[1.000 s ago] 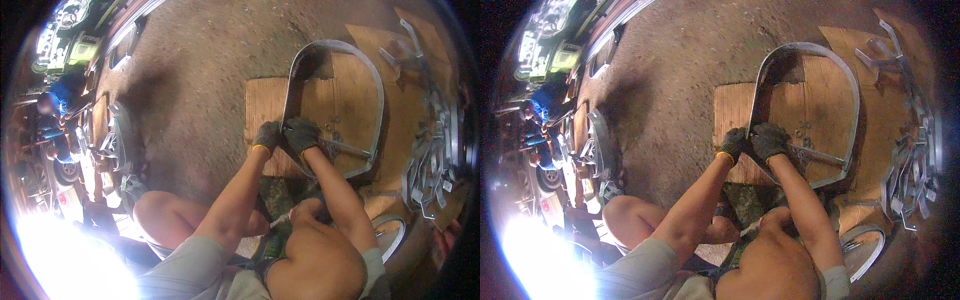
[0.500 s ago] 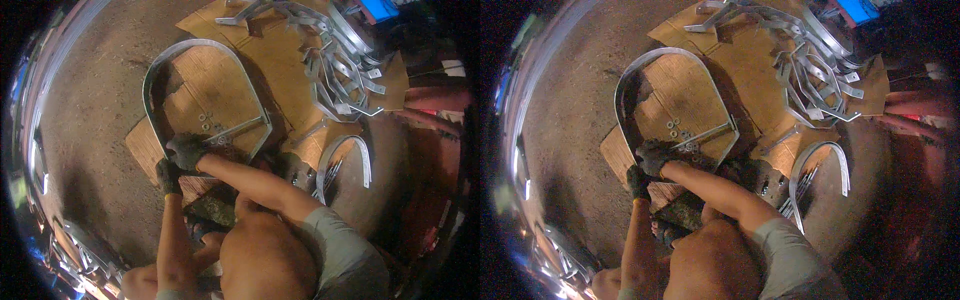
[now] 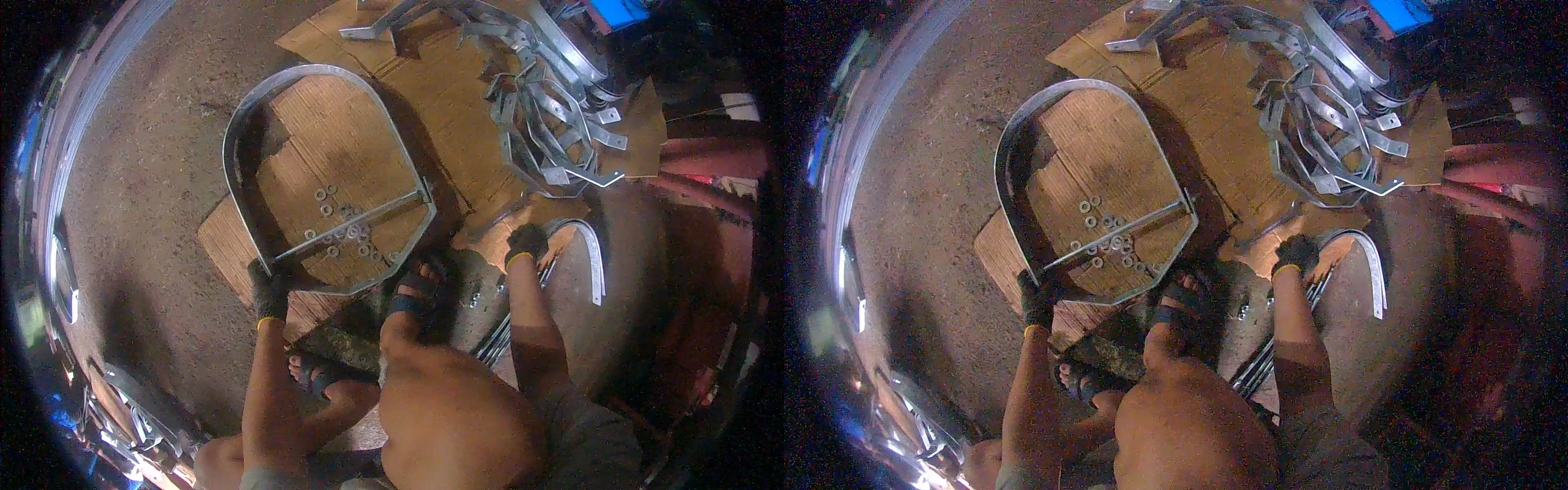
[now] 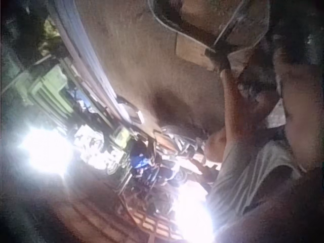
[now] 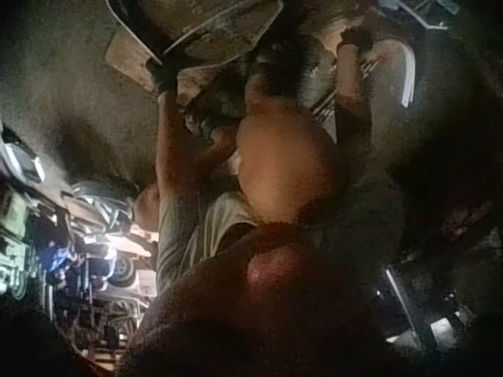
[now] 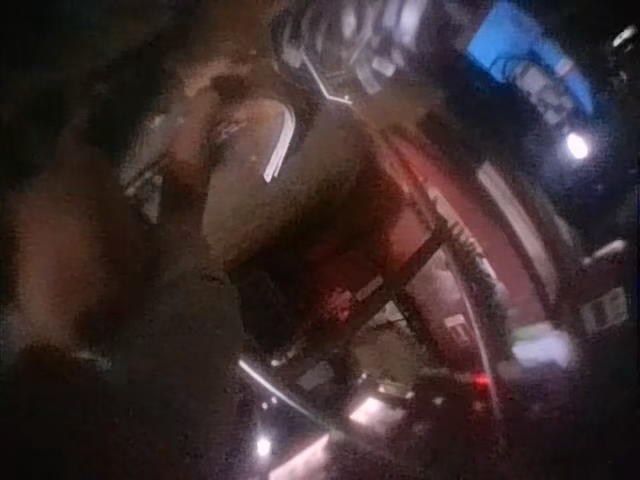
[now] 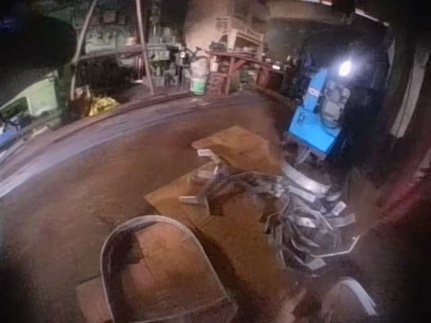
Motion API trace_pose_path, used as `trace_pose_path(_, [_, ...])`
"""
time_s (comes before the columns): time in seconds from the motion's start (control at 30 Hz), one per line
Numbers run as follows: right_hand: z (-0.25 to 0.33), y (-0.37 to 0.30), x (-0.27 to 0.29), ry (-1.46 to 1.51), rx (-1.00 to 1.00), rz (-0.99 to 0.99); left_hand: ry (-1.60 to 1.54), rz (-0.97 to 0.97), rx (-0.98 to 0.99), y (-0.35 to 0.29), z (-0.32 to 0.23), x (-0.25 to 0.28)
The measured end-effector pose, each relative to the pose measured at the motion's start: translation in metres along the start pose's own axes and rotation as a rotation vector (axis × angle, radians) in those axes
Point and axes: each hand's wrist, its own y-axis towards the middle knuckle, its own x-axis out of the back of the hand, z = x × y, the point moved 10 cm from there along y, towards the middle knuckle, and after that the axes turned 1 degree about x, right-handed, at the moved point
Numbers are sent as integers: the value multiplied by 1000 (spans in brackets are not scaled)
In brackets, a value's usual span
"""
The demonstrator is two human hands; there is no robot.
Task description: The person sits on the floor and assembles a U-shaped metal frame by inserting a metal rod through its ends. They use a wrench to tighten nuts onto the rod, securing the assembly. The person handles washers and nuts from a pile on the floor and adjusts the frame's position during the process.
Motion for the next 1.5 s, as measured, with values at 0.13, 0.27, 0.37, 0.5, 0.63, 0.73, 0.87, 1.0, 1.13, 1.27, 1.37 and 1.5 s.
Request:
trace_pose_path(0.13, [-9, 11, -30, 101, 19, -76, 91, 4, -6, 1, 5, -3])
trace_pose_path(0.27, [-11, 31, -33, 311, 33, -189, 185, 0, 19, 3, 10, -12])
trace_pose_path(0.37, [8, 43, -31, 1014, -216, 92, 146, 22, -60, 18, 38, 3])
trace_pose_path(0.5, [8, 81, -44, 524, -124, -171, 142, -62, -76, 10, 22, -14])
trace_pose_path(0.63, [23, 85, -24, 421, -16, -183, 440, -82, 12, 0, -3, 2])
trace_pose_path(0.73, [21, 92, -19, 390, 13, -190, 300, -135, 73, -10, -11, 5])
trace_pose_path(0.87, [16, 94, -11, 373, 29, -205, 324, -176, 102, -19, -38, 8])
trace_pose_path(1.0, [34, 88, 7, 364, 88, -292, 314, -201, 75, -12, -9, 19])
trace_pose_path(1.13, [27, 64, 16, 359, 149, -524, 413, -315, -55, -23, -27, 14])
trace_pose_path(1.27, [31, -9, 42, 134, 206, -833, 823, -389, -372, -55, -88, -15])
trace_pose_path(1.37, [-4, 2, 15, 871, 142, -441, 719, -433, -476, -65, -107, -22])
trace_pose_path(1.5, [17, -41, 56, 1807, 394, -191, 565, -586, -261, -50, -79, 11])
